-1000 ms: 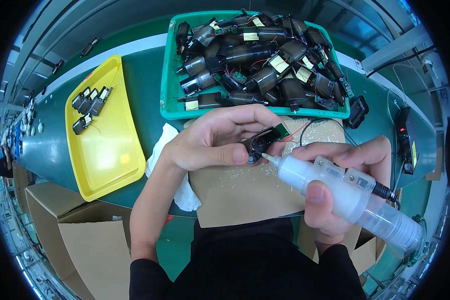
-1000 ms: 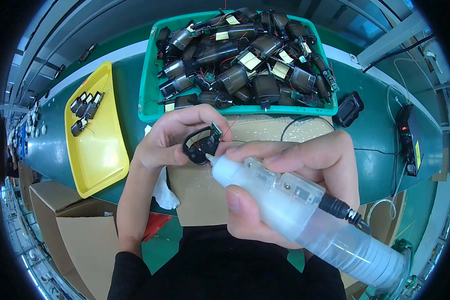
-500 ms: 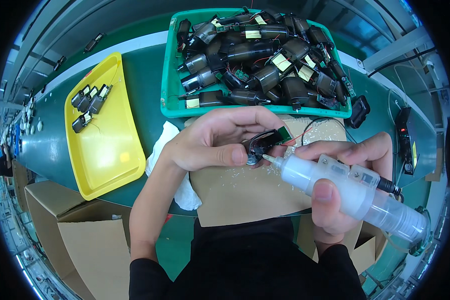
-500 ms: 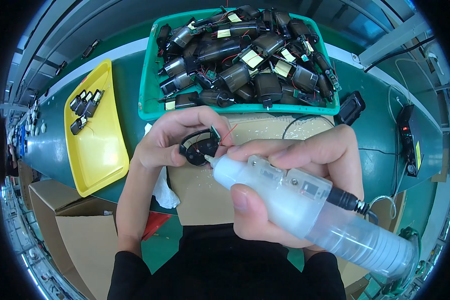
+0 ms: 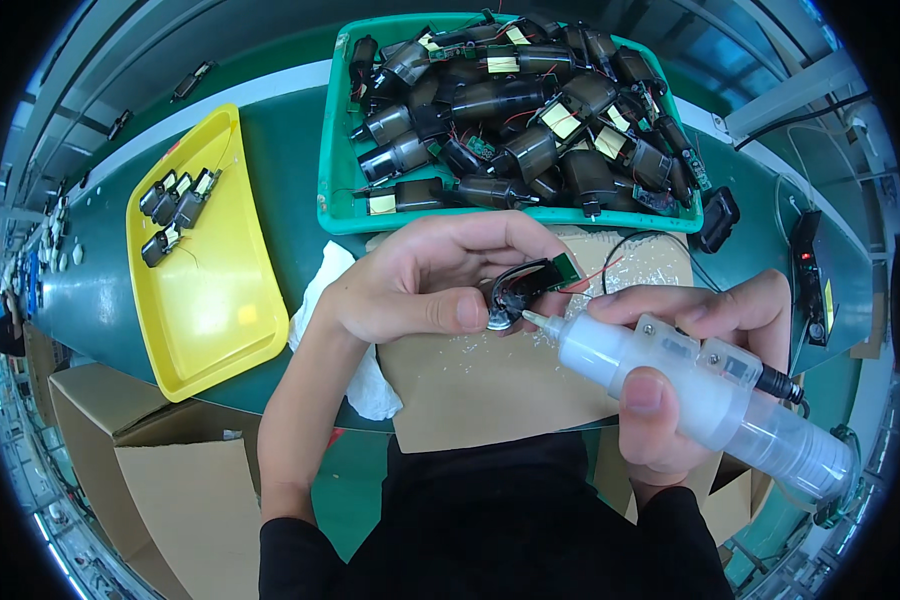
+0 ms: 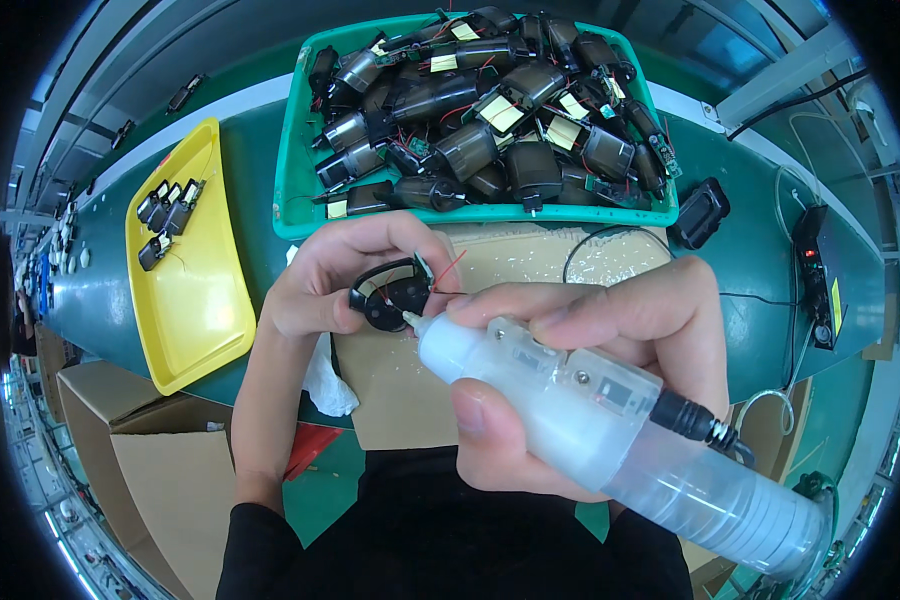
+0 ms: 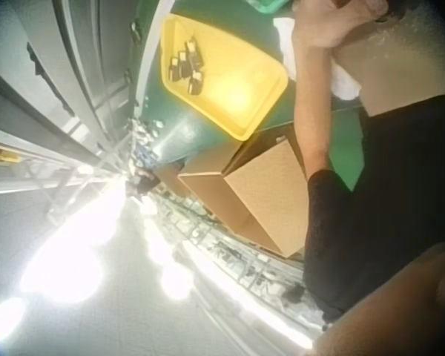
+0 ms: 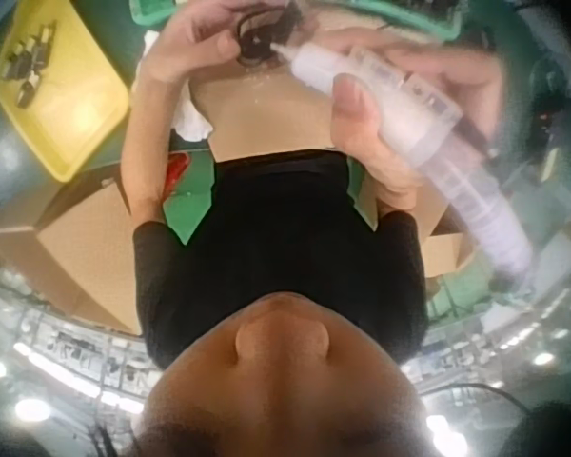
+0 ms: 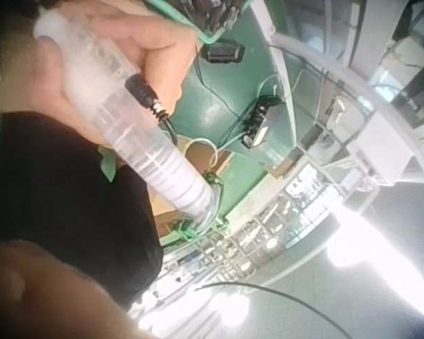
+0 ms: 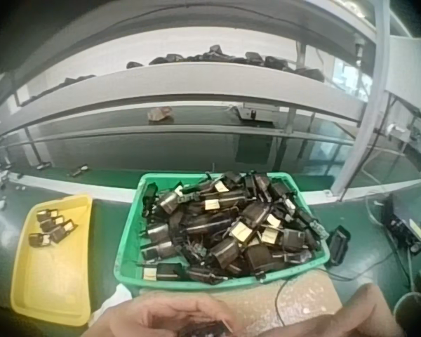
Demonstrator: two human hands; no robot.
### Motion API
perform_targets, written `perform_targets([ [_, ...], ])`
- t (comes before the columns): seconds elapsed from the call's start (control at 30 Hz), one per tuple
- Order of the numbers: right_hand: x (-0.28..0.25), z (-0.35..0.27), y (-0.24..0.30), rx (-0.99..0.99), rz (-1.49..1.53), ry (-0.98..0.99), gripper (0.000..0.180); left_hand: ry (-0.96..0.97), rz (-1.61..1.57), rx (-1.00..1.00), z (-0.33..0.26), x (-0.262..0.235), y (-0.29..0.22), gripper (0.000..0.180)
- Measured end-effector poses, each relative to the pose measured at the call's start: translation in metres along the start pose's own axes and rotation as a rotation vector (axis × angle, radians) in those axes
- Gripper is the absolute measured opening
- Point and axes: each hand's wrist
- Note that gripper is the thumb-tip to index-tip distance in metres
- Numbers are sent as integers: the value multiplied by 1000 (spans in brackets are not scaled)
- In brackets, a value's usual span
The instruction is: The person repeatedly picks up small black electronic components from a green tray, applies a clear liquid from a syringe-like dispenser into the open end of each component, and places the treated items into a yellow tray. The person performs this one-at-a-time process continuously throughout the clip.
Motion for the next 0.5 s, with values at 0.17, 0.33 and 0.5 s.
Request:
perform_targets([
  [0.17,-1,-1,1,6,6,10,58,3,4,-5,-2,-1,0,69],
  [0.33,0,-1,2,-3,8,4,58,52,-10,2,-1,-1,0,67],
  [0.5,0,-2,4,22,9,5,58,59,12,55,-2,-2,5,66],
])
Point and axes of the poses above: each hand's wrist, its own z-axis towards the middle knuckle, its own x-axis out of the palm, y = z × x, and after that the axes turned 10 degrees about y, right-handed
